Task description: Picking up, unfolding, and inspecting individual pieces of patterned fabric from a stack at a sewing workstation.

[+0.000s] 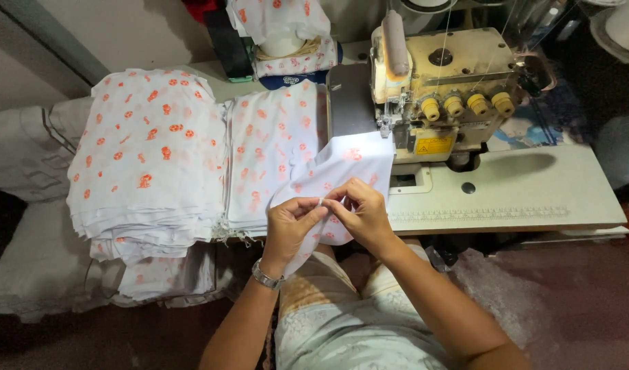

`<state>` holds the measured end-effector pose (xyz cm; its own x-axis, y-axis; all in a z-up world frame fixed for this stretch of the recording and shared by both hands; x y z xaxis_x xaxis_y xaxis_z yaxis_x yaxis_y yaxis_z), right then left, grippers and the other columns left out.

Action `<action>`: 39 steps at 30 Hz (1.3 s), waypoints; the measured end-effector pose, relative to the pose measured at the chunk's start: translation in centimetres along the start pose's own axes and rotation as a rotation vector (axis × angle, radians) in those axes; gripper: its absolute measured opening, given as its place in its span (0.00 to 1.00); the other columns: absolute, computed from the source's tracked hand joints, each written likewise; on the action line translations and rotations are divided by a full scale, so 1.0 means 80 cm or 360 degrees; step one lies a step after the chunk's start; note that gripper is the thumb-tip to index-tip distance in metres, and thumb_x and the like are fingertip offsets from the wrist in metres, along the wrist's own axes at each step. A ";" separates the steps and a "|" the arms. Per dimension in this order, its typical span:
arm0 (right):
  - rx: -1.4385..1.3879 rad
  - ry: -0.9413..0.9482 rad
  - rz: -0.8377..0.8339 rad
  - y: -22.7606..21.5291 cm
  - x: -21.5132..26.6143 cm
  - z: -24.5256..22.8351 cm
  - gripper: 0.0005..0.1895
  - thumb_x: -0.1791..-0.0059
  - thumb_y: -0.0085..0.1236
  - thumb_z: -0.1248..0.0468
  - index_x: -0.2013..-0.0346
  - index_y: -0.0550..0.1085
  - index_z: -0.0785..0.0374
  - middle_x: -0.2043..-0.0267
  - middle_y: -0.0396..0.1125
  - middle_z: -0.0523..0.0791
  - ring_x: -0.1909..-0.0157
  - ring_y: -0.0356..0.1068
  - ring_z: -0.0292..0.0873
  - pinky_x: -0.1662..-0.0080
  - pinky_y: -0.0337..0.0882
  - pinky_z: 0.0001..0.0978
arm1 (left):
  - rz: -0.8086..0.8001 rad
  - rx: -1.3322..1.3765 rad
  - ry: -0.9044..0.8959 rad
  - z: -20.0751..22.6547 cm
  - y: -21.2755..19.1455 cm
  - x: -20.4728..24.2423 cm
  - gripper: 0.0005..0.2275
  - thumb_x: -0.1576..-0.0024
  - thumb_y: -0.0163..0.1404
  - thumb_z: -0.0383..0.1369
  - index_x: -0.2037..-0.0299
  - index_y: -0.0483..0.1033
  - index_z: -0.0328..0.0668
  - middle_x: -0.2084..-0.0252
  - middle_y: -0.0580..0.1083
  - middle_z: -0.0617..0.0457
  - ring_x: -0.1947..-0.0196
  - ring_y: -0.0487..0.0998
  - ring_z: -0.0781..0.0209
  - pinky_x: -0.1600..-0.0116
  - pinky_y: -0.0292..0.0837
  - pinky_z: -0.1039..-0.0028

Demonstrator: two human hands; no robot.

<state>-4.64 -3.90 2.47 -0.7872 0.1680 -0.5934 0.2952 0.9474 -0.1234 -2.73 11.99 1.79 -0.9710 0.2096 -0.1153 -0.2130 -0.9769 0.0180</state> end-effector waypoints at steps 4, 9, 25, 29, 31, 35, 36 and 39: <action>0.0082 -0.0110 0.0055 -0.009 0.007 -0.005 0.05 0.58 0.67 0.67 0.70 0.78 0.57 0.74 0.62 0.42 0.77 0.61 0.38 0.71 0.63 0.25 | 0.0103 -0.0209 0.0100 -0.005 0.002 0.004 0.06 0.47 0.60 0.27 0.62 0.82 0.32 0.72 0.81 0.47 0.72 0.77 0.72 0.64 0.77 0.80; 0.0210 -0.0092 0.0183 -0.073 0.016 0.051 0.10 0.55 0.57 0.75 0.64 0.77 0.57 0.64 0.63 0.44 0.64 0.64 0.42 0.62 0.65 0.28 | 0.0162 -0.0226 0.0187 -0.001 -0.005 0.012 0.05 0.47 0.59 0.27 0.64 0.82 0.33 0.74 0.80 0.49 0.71 0.74 0.74 0.63 0.76 0.79; 0.0930 0.0122 -0.0380 -0.109 0.054 0.104 0.08 0.63 0.69 0.65 0.71 0.80 0.53 0.67 0.63 0.44 0.65 0.67 0.49 0.57 0.69 0.40 | 0.0251 -0.0280 0.0330 -0.010 -0.015 0.028 0.04 0.48 0.60 0.26 0.66 0.82 0.33 0.76 0.79 0.50 0.73 0.74 0.74 0.63 0.76 0.77; 0.0876 0.0129 -0.0364 -0.114 0.066 0.114 0.06 0.62 0.69 0.64 0.74 0.79 0.52 0.68 0.62 0.41 0.65 0.67 0.45 0.55 0.69 0.36 | 0.0290 -0.0291 0.0353 -0.007 -0.016 0.026 0.04 0.47 0.59 0.26 0.65 0.81 0.33 0.76 0.78 0.51 0.72 0.73 0.74 0.62 0.75 0.77; 0.0766 0.0140 -0.0309 -0.119 0.074 0.115 0.05 0.61 0.68 0.64 0.72 0.79 0.51 0.68 0.61 0.39 0.65 0.67 0.42 0.56 0.68 0.33 | 0.0346 -0.0298 0.0379 -0.005 -0.017 0.020 0.04 0.43 0.56 0.27 0.64 0.79 0.33 0.73 0.78 0.52 0.70 0.73 0.73 0.59 0.75 0.75; 0.0619 0.0168 -0.0273 -0.120 0.095 0.092 0.05 0.58 0.66 0.63 0.69 0.80 0.51 0.68 0.62 0.39 0.69 0.66 0.38 0.60 0.69 0.29 | 0.0457 -0.0265 0.0477 0.014 -0.004 0.001 0.04 0.40 0.53 0.28 0.62 0.77 0.34 0.73 0.74 0.54 0.70 0.70 0.72 0.58 0.73 0.75; 0.0548 0.0209 -0.0234 -0.120 0.101 0.091 0.05 0.58 0.66 0.63 0.68 0.81 0.51 0.69 0.63 0.38 0.70 0.66 0.37 0.62 0.69 0.26 | 0.0473 -0.0279 0.0549 0.017 0.001 -0.006 0.04 0.40 0.53 0.28 0.62 0.77 0.34 0.73 0.74 0.53 0.70 0.70 0.71 0.59 0.73 0.74; 0.0417 0.0283 -0.0164 -0.120 0.109 0.081 0.05 0.57 0.65 0.65 0.68 0.81 0.52 0.71 0.66 0.39 0.71 0.68 0.37 0.64 0.70 0.26 | 0.0456 -0.0360 0.0666 0.032 0.026 -0.027 0.04 0.41 0.54 0.28 0.62 0.77 0.35 0.73 0.74 0.51 0.71 0.71 0.68 0.61 0.72 0.72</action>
<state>-10.85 -13.28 -6.66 -0.8954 0.1418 -0.4221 0.3203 0.8637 -0.3893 -1.36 9.64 4.64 -0.8508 -0.0557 -0.5226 0.1270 -0.9867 -0.1016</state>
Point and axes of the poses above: each hand's wrist, its own x-axis away from the middle knuckle, its own y-axis out of the palm, z = x × y, the point moved 4 cm from there along -x, towards the middle knuckle
